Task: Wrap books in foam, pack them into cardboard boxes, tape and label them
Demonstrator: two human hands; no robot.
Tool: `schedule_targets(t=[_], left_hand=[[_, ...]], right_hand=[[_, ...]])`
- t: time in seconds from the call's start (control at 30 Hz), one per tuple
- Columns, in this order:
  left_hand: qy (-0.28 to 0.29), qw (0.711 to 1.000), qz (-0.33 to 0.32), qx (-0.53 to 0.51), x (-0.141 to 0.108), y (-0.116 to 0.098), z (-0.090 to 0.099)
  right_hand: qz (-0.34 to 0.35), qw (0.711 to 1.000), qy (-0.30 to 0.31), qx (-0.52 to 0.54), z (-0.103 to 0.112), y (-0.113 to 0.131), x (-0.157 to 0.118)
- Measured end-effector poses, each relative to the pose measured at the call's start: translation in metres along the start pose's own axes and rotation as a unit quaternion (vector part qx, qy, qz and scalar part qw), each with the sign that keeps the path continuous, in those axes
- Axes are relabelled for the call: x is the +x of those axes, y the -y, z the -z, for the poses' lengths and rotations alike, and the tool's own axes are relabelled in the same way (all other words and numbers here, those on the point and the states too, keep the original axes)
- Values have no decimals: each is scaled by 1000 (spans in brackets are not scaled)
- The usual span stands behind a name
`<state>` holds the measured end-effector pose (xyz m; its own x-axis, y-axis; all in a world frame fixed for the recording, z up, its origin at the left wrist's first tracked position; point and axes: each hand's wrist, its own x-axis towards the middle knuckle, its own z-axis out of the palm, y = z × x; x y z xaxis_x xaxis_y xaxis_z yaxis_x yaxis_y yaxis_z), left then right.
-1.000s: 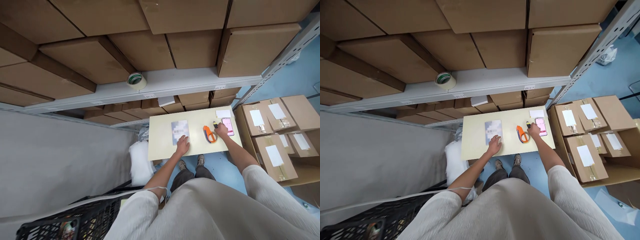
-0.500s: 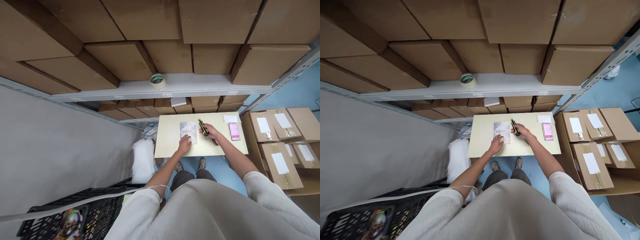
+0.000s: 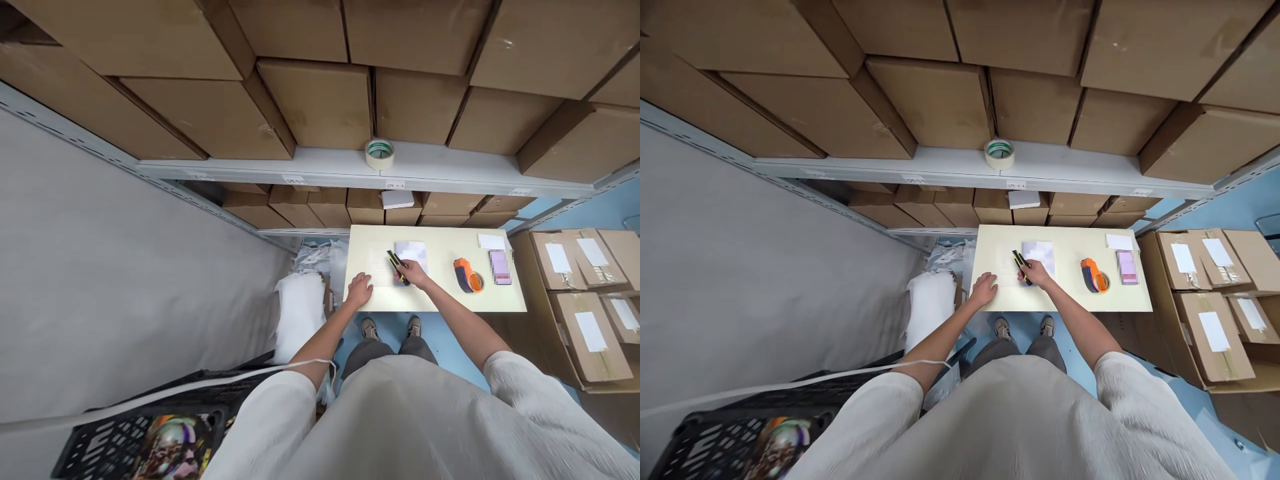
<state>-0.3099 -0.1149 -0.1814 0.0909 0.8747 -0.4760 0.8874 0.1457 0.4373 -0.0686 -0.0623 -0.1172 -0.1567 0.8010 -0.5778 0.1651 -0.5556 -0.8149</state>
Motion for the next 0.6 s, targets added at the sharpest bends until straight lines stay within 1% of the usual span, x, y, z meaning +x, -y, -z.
schedule_targets(t=[0.07,0.13,0.23,0.33,0.47,0.6], left_hand=[[4,1000,-8,-3,1,17,5],[10,1000,-17,-9,2,33,8],[16,999,-29,-25,4,52,8],[16,998,-45,-39,3,66,4],[20,996,-67,-53,0,75,0],[13,992,-96,-76,-5,82,0]], right_hand=[[-9,998,-42,-46,-23,-2,6],[-16,992,-72,-100,-41,-3,12],[-17,981,-89,-173,-64,-1,26],[-21,969,-93,-227,-83,4,43],[-23,956,-100,-274,-99,11,66],[-33,950,-111,-289,-103,11,80]])
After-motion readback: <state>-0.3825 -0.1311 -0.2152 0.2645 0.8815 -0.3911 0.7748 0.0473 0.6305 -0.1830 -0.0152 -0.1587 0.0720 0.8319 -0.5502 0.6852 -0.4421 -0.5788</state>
